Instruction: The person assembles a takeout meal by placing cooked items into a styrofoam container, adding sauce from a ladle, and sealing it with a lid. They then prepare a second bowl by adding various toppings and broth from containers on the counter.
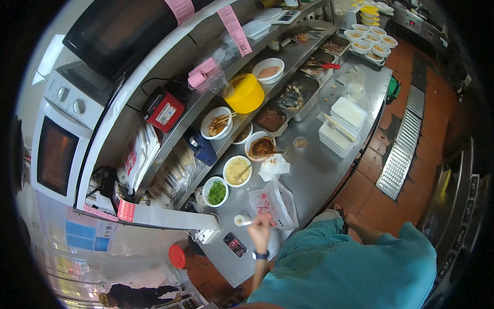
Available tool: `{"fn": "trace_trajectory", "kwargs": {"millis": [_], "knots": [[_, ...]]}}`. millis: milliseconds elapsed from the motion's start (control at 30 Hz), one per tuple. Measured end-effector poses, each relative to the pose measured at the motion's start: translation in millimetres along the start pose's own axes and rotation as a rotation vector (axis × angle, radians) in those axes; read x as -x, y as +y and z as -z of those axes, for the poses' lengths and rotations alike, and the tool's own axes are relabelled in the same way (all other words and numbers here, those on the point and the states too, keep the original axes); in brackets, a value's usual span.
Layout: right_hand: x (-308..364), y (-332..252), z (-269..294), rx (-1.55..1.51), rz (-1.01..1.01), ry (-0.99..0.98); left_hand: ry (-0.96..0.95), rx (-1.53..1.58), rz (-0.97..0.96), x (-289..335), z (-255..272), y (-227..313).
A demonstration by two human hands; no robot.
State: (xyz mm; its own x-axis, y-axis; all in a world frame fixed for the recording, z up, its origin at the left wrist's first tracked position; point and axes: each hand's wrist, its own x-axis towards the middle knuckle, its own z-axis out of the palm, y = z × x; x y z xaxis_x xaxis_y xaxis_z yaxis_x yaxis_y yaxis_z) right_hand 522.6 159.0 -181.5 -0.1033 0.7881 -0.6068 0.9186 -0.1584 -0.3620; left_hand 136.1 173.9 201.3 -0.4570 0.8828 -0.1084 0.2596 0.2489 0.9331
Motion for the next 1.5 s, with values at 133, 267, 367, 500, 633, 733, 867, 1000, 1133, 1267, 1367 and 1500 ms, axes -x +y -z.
{"fn": "trace_trajectory", "kwargs": {"millis": [133,267,367,500,633,733,867,1000,1133,1267,1367,1500], "knots": [[14,1,15,0.013,-0.065,-0.095,0.000,0.277,0.205,59,-11,-33],[17,-5,55,0.069,-0.067,-0.155,-0.016,0.306,0.100,52,1,-31],[7,-9,96,0.127,-0.035,-0.205,-0.029,0.257,0.110,29,-7,-20],[-18,-3,141,0.496,0.197,-0.247,-0.051,0.259,-0.075,5,-46,10],[-43,19,150,-0.167,-0.144,-0.175,-0.385,0.121,-0.006,-3,-91,48],[-43,54,153,0.064,-0.085,-0.028,-0.548,0.060,-0.036,6,-137,79],[-41,126,198,-0.537,-0.158,-0.118,-0.663,0.066,0.045,13,-233,114],[-40,215,235,-0.574,-0.206,0.094,-0.703,0.208,0.049,27,-346,138],[-40,318,263,-0.846,-0.473,-0.038,-0.727,0.275,-0.074,36,-441,163],[-46,391,291,-1.052,-0.394,0.062,-0.771,0.356,0.104,41,-503,194],[-54,427,304,-1.199,-0.500,0.133,-0.787,0.196,-0.032,20,-535,206],[-73,450,307,-0.949,-0.572,0.150,-0.889,0.271,0.033,-18,-600,205]]}}
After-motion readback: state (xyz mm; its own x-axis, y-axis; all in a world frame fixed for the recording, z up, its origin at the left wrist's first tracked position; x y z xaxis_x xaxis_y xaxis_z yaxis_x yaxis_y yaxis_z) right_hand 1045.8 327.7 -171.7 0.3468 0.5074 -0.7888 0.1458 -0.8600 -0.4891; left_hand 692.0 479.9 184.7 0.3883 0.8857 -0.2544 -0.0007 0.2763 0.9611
